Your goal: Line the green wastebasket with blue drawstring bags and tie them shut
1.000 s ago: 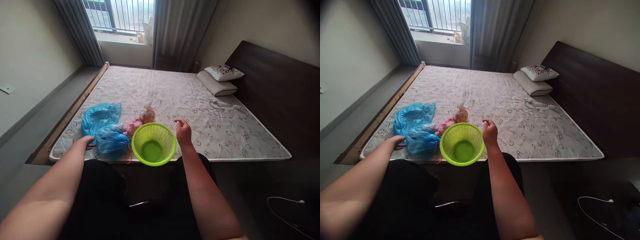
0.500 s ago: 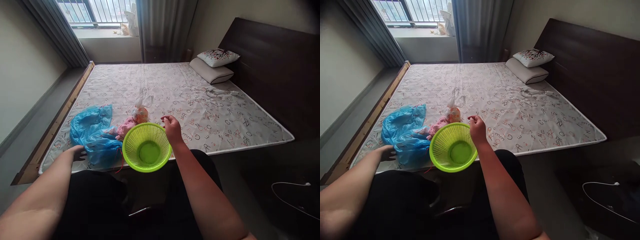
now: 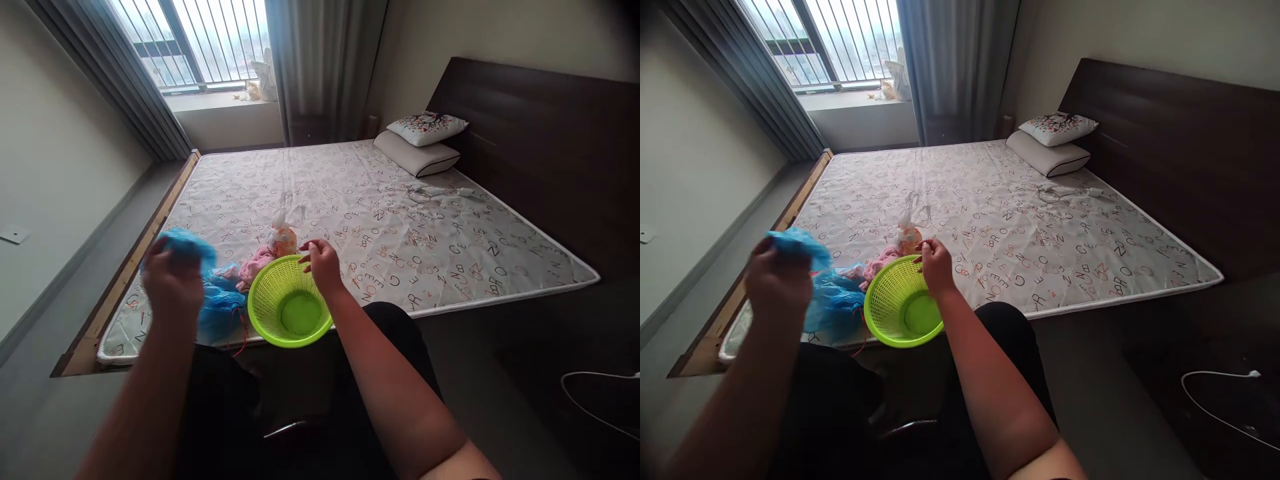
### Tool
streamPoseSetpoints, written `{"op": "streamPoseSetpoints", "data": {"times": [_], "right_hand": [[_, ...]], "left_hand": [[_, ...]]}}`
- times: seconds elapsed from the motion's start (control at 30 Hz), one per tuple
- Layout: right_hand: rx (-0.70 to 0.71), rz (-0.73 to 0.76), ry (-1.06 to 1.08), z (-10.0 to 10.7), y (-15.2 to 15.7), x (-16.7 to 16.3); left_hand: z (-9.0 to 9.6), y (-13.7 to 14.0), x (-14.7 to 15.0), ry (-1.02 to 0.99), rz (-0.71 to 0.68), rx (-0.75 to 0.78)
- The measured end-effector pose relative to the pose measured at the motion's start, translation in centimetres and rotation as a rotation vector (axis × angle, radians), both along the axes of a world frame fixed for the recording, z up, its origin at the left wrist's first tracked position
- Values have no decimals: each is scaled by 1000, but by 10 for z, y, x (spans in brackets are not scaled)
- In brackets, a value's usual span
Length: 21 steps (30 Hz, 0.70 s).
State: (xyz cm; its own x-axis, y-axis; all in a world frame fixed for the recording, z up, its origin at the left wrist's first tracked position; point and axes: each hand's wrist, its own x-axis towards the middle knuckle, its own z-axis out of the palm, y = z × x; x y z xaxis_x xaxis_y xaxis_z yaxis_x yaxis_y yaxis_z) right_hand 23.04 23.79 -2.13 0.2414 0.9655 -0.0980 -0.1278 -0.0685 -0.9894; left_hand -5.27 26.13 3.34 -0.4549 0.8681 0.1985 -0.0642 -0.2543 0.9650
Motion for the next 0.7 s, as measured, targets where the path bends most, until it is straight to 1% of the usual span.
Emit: {"op": "streamPoseSetpoints", "data": {"times": [0.03, 0.07, 0.1, 0.13, 0.17, 0.2, 0.23, 0.27, 0.33, 0.43, 0.47, 0.53, 0.6, 0.63, 0.67, 0.7], "right_hand": [[-45, 140, 93, 2, -2, -5], [-98, 288, 191, 4, -5, -8], [-154, 426, 283, 6, -8, -10], [-201, 535, 356, 7, -11, -11], [-228, 611, 398, 8, -14, -11], [-229, 653, 403, 9, -16, -9], [-210, 674, 377, 10, -18, -8], [-179, 682, 338, 10, -19, -6], [-106, 645, 274, 8, -22, -3], [-12, 493, 249, 6, -24, 0], [20, 441, 197, 5, -25, 1], [101, 345, -16, 3, -24, 4], [209, 258, -329, 1, -22, 5], [273, 236, -488, 0, -21, 5], [338, 250, -632, -1, -21, 4], [394, 305, -761, -2, -22, 1]], "left_hand": [[1, -22, 25, 29, -204, -58], [1, -45, 48, 58, -313, -103], [0, -66, 68, 102, -454, -177], [-2, -83, 83, 204, -709, -331], [-5, -97, 93, 283, -911, -451], [-9, -107, 98, 348, -1063, -533], [-13, -113, 98, 391, -1149, -582], [-17, -114, 95, 397, -1151, -595], [-27, -108, 82, 337, -1032, -615], [-40, -88, 60, 190, -847, -695], [-43, -80, 55, 147, -771, -696], [-46, -68, 50, 85, -577, -643], [-47, -59, 51, 25, -375, -543], [-47, -56, 53, -8, -309, -485], [-47, -54, 56, -37, -281, -427], [-47, -52, 60, -67, -278, -375]]}}
